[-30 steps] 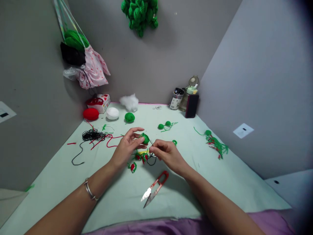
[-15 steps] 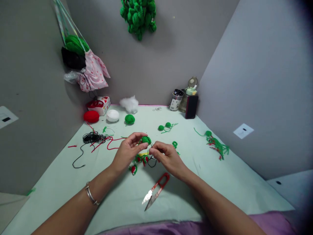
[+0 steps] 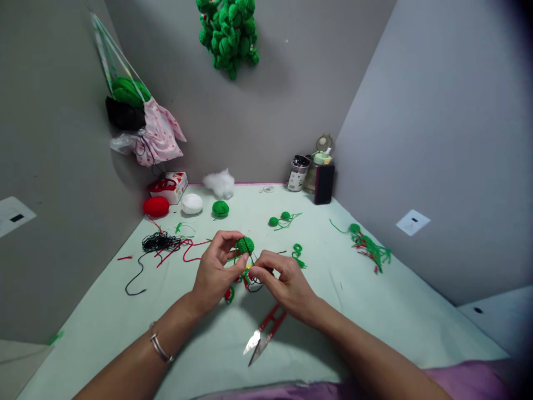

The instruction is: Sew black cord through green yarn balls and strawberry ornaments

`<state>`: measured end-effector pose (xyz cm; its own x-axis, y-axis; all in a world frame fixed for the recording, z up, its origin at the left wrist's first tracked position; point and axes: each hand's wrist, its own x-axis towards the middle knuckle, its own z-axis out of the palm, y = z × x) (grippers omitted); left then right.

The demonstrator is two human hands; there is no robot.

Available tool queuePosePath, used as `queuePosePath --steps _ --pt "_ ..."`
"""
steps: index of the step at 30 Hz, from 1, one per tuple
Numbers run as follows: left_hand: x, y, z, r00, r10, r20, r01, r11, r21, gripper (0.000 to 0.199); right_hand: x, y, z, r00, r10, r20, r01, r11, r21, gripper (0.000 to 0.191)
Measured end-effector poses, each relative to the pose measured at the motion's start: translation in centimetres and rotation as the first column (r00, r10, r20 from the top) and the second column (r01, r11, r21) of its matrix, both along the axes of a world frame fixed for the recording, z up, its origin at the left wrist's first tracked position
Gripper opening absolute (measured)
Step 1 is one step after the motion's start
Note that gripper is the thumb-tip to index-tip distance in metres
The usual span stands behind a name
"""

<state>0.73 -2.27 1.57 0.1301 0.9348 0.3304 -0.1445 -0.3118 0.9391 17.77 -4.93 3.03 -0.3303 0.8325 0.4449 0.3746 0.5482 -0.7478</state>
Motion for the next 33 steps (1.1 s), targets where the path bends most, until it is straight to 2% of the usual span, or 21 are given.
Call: queuePosePath --steps 4,8,10,14,19,21,23,24,28,33 --pt "0.2 0.3 -0.4 0.998 0.016 0.059 -0.013 0.998 -0.055 0.029 -0.3 0.0 -0.8 0.997 0.035 0.067 -0.040 0.997 0.067 0.027" --pt "0.0 0.9 -0.5 0.989 -0.083 0.123 0.105 0.976 -0.189 0.027 -0.2 0.3 -1.4 0.995 -0.009 0.104 -0.003 0.994 0.113 0.027" --pt "-0.2 1.2 -0.2 0.977 -0.099 0.190 0.145 0.959 -0.245 0.028 0.0 0.3 -1.1 0.996 -0.038 0.083 0.031 0.995 0.092 0.024" --pt "-0.4 1.3 0.6 0.962 -0.046 0.270 0.129 0.946 -0.299 0.031 0.8 0.2 -0.1 0.998 -0.060 0.030 0.057 0.994 0.089 0.024" --pt "-0.5 1.4 0.4 0.964 -0.080 0.252 0.150 0.951 -0.271 0.035 1.3 0.3 -0.1 0.986 -0.148 -0.074 0.148 0.989 -0.012 0.040" --pt "-0.5 1.4 0.0 0.968 -0.097 0.232 0.155 0.956 -0.247 0.034 1.2 0.4 -0.2 0.981 -0.160 -0.107 0.156 0.987 -0.046 0.028" --pt "-0.5 1.4 -0.2 0.971 -0.105 0.213 0.152 0.964 -0.219 0.031 1.1 0.4 -0.2 0.981 -0.152 -0.120 0.150 0.988 -0.024 0.009" --pt "-0.4 1.4 -0.3 0.973 -0.106 0.203 0.147 0.968 -0.203 0.030 1.0 0.4 -0.1 0.982 -0.148 -0.119 0.150 0.989 0.007 0.008" --pt "-0.3 1.1 -0.3 0.984 -0.087 0.155 0.111 0.982 -0.152 0.027 0.8 0.3 0.0 0.978 -0.172 -0.114 0.185 0.976 0.115 0.007" --pt "-0.1 0.9 0.0 0.987 -0.072 0.142 0.091 0.987 -0.133 0.029 0.7 0.2 -0.1 0.983 -0.174 -0.063 0.179 0.980 0.091 0.010"
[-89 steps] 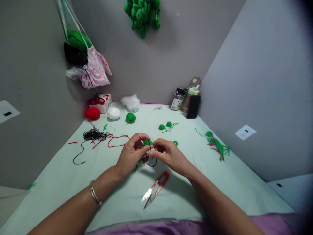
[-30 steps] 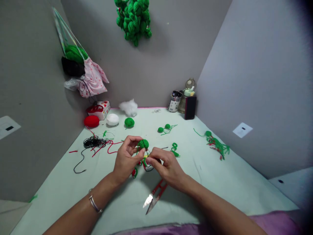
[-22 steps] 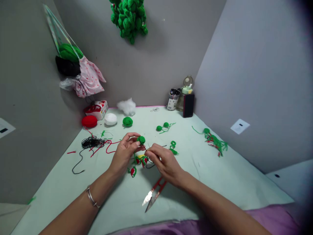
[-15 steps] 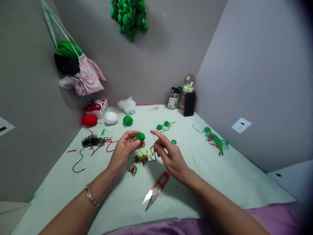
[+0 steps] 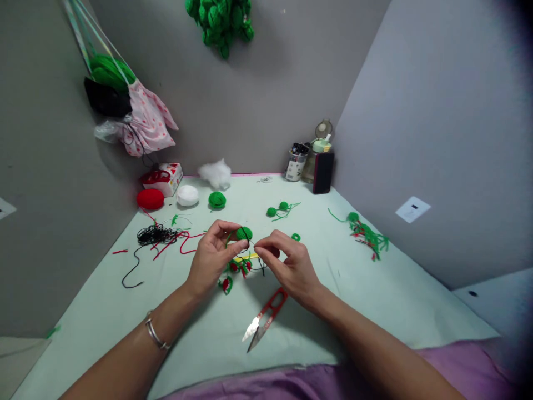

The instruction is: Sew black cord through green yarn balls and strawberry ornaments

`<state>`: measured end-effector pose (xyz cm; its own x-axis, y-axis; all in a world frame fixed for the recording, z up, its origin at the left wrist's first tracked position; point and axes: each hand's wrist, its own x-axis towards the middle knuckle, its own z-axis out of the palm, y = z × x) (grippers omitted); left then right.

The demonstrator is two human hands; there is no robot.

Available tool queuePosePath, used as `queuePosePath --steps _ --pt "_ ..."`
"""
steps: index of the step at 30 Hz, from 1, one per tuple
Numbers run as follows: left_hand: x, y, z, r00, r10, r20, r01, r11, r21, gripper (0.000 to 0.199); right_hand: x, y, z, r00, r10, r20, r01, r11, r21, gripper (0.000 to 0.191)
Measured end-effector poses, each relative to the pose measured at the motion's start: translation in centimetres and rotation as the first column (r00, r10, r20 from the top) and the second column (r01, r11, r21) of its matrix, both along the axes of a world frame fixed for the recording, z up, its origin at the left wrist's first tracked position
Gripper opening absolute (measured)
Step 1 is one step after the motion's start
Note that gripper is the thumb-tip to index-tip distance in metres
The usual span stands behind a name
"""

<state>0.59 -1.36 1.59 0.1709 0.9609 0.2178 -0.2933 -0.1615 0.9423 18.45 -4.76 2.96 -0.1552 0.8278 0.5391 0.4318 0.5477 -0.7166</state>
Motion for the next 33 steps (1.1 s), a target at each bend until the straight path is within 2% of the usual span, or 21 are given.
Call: queuePosePath --steps 15,19,25,29,33 --pt "0.1 -0.3 -0.5 0.999 0.033 -0.039 -0.031 0.998 0.052 0.030 -0.2 -0.1 -0.3 0.999 -0.006 0.032 0.009 0.998 -0.064 0.011" --pt "0.3 -0.6 -0.1 0.999 0.035 -0.017 -0.035 0.999 0.010 0.030 -0.3 -0.2 -0.5 1.000 -0.008 0.013 0.008 0.999 -0.032 0.012" --pt "1.0 -1.4 0.1 0.997 -0.033 0.063 0.039 0.995 -0.089 0.029 -0.6 -0.4 -0.6 0.998 -0.022 -0.058 0.024 0.999 0.032 0.016" --pt "1.2 -1.6 0.2 0.994 -0.048 0.103 0.064 0.986 -0.155 0.029 -0.4 -0.1 -0.5 0.996 0.018 -0.090 -0.018 1.000 -0.006 0.014" --pt "1.0 -1.5 0.3 0.992 -0.036 0.118 0.054 0.987 -0.150 0.029 0.0 0.1 0.0 0.995 0.039 -0.094 -0.043 0.998 -0.051 0.011"
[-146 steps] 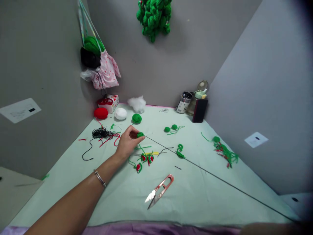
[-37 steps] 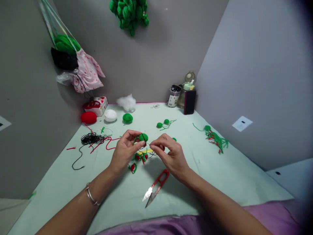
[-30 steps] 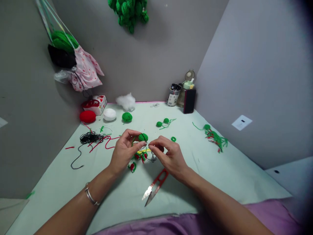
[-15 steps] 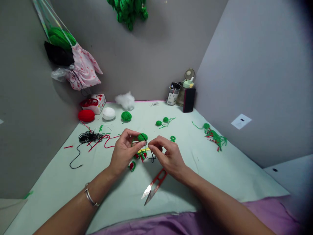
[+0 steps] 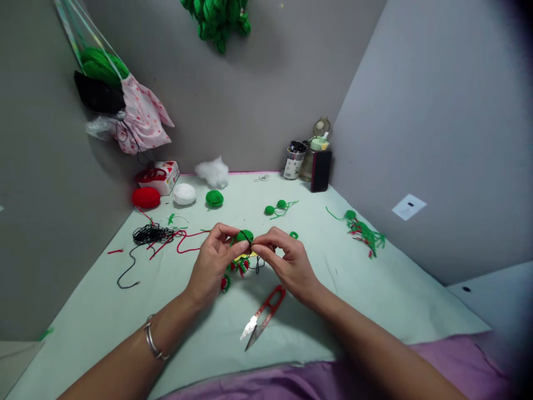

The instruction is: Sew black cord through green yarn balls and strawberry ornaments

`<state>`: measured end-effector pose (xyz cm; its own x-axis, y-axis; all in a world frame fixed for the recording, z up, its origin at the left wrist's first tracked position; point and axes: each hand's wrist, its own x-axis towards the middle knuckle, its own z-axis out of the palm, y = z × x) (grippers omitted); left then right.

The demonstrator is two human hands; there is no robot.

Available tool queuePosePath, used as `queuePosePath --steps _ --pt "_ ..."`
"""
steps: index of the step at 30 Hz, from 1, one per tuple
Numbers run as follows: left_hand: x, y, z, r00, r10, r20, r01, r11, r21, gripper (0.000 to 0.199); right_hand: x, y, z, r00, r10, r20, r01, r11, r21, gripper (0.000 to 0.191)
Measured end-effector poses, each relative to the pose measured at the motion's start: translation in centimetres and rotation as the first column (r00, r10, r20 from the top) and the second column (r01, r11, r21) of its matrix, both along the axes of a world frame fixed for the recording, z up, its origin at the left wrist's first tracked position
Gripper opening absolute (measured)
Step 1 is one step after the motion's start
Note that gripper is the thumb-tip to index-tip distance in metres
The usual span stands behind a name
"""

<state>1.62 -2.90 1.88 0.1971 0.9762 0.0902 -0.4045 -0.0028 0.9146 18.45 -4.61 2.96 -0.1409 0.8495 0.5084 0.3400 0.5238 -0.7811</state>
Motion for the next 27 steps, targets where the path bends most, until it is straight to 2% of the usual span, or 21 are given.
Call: queuePosePath --steps 8,15,22,27 --pt "-0.3 0.3 -0.2 0.999 0.031 -0.016 -0.031 0.999 0.021 0.030 0.5 0.2 0.6 0.994 0.105 -0.042 -0.109 0.986 -0.125 0.014" --pt "-0.3 0.3 -0.1 0.999 0.044 -0.011 -0.044 0.999 0.014 0.030 0.5 0.3 0.1 0.987 0.116 -0.113 -0.135 0.975 -0.179 0.015" --pt "-0.2 0.0 0.4 0.999 0.037 0.020 -0.036 0.998 -0.045 0.030 0.1 0.5 -0.4 0.960 0.108 -0.256 -0.171 0.957 -0.236 0.013" --pt "-0.1 -0.3 1.0 0.999 0.037 0.030 -0.033 0.993 -0.110 0.032 -0.1 0.7 -0.9 0.955 0.076 -0.288 -0.147 0.961 -0.235 0.010"
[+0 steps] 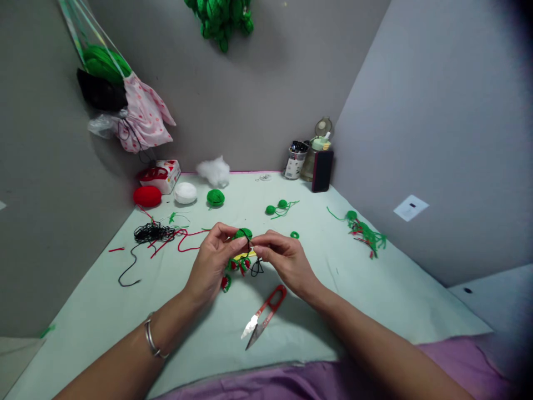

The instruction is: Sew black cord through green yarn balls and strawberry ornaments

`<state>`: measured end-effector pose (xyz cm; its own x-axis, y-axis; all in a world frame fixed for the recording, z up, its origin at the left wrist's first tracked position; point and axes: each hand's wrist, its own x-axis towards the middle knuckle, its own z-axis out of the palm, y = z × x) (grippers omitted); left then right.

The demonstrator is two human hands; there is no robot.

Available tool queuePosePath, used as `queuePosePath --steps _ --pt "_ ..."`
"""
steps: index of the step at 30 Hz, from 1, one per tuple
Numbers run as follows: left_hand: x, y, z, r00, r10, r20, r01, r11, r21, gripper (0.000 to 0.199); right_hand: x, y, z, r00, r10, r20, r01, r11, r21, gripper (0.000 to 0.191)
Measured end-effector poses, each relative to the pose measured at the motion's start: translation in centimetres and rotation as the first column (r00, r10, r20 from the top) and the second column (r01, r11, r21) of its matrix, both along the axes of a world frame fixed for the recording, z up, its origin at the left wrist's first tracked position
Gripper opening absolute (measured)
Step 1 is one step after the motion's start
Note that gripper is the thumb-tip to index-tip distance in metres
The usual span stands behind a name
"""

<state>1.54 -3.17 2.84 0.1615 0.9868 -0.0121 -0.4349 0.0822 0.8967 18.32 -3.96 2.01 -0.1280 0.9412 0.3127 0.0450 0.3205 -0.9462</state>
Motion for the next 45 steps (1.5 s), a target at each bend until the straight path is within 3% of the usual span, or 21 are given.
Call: queuePosePath --steps 4,9,17,22,28,35,39,43,45 --pt "0.1 -0.1 -0.1 1.000 -0.007 -0.017 0.006 0.999 -0.034 0.032 -0.3 0.0 -0.8 0.999 -0.046 -0.027 0.047 0.999 0.023 0.010" --pt "0.3 0.0 -0.9 0.999 0.017 -0.029 -0.016 0.999 0.038 0.030 -0.7 -0.2 -0.6 0.995 -0.083 -0.060 0.082 0.996 -0.023 0.012" --pt "0.2 0.2 -1.5 0.989 0.096 -0.112 -0.077 0.984 0.162 0.029 -0.4 0.3 0.3 0.998 -0.023 -0.055 0.014 0.989 -0.148 0.017" --pt "-0.2 0.4 -1.5 0.972 0.102 -0.213 -0.065 0.983 0.173 0.046 -0.1 0.3 0.6 0.996 0.068 -0.063 -0.080 0.974 -0.211 0.016" --pt "-0.2 0.6 -1.8 0.971 0.116 -0.207 -0.060 0.964 0.258 0.020 -0.2 0.3 0.4 0.993 0.080 -0.084 -0.097 0.970 -0.222 0.018" --pt "-0.3 0.8 -2.2 0.976 0.085 -0.199 -0.034 0.968 0.248 0.026 -0.4 0.1 0.5 0.988 0.084 -0.132 -0.116 0.958 -0.261 0.024" --pt "-0.2 0.8 -2.2 0.963 0.100 -0.251 -0.028 0.961 0.276 0.025 -0.4 0.4 0.1 0.978 0.059 -0.200 -0.128 0.927 -0.352 0.026" --pt "-0.1 0.8 -2.2 0.939 0.084 -0.332 0.012 0.961 0.276 0.028 0.3 1.1 -0.1 0.940 0.056 -0.337 -0.228 0.838 -0.495 0.036" --pt "-0.2 0.9 -2.2 0.929 0.075 -0.362 0.017 0.970 0.244 0.033 0.8 1.2 0.2 0.942 0.083 -0.326 -0.244 0.835 -0.493 0.035"
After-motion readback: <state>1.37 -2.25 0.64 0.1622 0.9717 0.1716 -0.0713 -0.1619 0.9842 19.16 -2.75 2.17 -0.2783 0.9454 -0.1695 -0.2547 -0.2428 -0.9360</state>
